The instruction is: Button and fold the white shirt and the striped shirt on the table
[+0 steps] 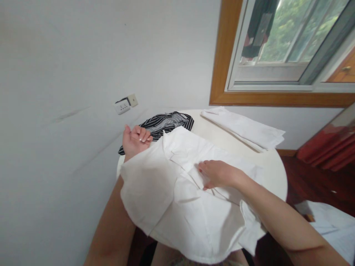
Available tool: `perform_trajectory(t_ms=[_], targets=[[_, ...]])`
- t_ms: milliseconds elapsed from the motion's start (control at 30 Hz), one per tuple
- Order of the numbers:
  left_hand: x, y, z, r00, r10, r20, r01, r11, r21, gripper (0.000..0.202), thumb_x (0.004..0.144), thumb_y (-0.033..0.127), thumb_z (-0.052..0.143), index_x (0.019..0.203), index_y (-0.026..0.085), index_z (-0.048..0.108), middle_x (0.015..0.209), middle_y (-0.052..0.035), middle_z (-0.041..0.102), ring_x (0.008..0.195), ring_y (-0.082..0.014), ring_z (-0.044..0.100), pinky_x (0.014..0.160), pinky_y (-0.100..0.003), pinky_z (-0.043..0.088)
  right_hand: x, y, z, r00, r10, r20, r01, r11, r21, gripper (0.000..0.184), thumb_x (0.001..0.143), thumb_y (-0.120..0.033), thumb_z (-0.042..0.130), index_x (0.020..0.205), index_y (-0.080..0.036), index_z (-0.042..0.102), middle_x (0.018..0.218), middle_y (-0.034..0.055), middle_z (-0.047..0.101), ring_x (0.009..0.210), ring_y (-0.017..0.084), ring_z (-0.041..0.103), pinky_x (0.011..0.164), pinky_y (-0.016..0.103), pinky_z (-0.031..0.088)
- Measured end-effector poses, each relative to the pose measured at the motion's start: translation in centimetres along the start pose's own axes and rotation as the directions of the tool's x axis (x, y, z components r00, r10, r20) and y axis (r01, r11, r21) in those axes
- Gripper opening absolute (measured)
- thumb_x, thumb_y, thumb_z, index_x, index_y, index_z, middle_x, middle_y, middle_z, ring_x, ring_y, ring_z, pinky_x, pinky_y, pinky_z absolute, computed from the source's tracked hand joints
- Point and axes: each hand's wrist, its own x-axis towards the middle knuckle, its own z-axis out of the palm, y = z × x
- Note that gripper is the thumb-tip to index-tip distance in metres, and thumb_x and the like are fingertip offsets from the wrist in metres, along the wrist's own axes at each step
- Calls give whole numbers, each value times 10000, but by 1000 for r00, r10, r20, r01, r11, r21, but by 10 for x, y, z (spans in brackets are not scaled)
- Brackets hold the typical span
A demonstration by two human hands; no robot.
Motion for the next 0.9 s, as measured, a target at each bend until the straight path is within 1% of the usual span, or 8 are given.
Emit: perform_trajectory(t_ms=[133,200,267,333,433,633,800,900], targets=[[-2,-11,13,993,-115,12,113,987,116,515,948,528,301,598,197,483,462,29,322,440,-104,366,475,-218,407,6,10,-3,997,-77,-6,78,993,83,168,755,-213,595,899,-159,661,850,81,680,743,198,612,636,267,400],[-3,-15,16,992,-127,19,123,983,139,513,949,515,312,606,192,514,458,27,330,435,-102,374,476,-217,405,12,22,-5,991,-135,-5,134,977,168,118,755,-153,549,807,-160,655,772,42,664,691,156,585,632,246,392],[-3,-17,16,992,-121,27,116,981,153,511,953,501,314,615,190,538,457,27,332,435,-100,383,478,-213,405,16,32,-5,978,-204,41,185,943,277,121,746,-164,575,846,-161,643,777,15,648,693,133,568,634,224,396],[-3,-19,15,993,-116,24,110,979,173,501,952,493,326,624,191,553,457,28,338,436,-99,398,480,-212,410,16,36,-4,963,-246,110,191,912,364,271,717,-231,654,979,-170,617,815,-2,636,698,124,558,621,208,398],[-1,-24,12,991,-135,20,127,968,215,463,940,490,375,642,193,568,451,30,365,428,-103,422,479,-223,426,10,28,-3,977,-184,106,145,942,301,471,655,-334,741,1071,-179,583,849,5,629,670,122,532,579,209,365],[-1,-41,0,963,-243,121,182,909,375,409,883,497,495,672,165,611,498,-16,549,479,-133,544,511,-255,470,7,10,-2,982,-188,-19,188,974,126,106,738,-205,590,826,-182,645,769,7,638,641,123,521,578,229,324],[-5,-46,-3,878,-435,198,251,773,583,477,781,561,621,626,110,633,568,-81,650,524,-151,606,555,-267,495,6,8,-3,969,-241,52,235,966,109,411,651,-299,715,1034,-189,615,903,33,634,728,161,554,609,238,355],[-6,-46,-2,878,-436,197,248,767,592,489,757,577,641,638,103,645,568,-80,660,513,-143,604,553,-260,496,4,3,-4,980,-195,25,193,979,58,391,661,-320,717,1010,-175,619,945,60,628,759,177,564,614,247,353]])
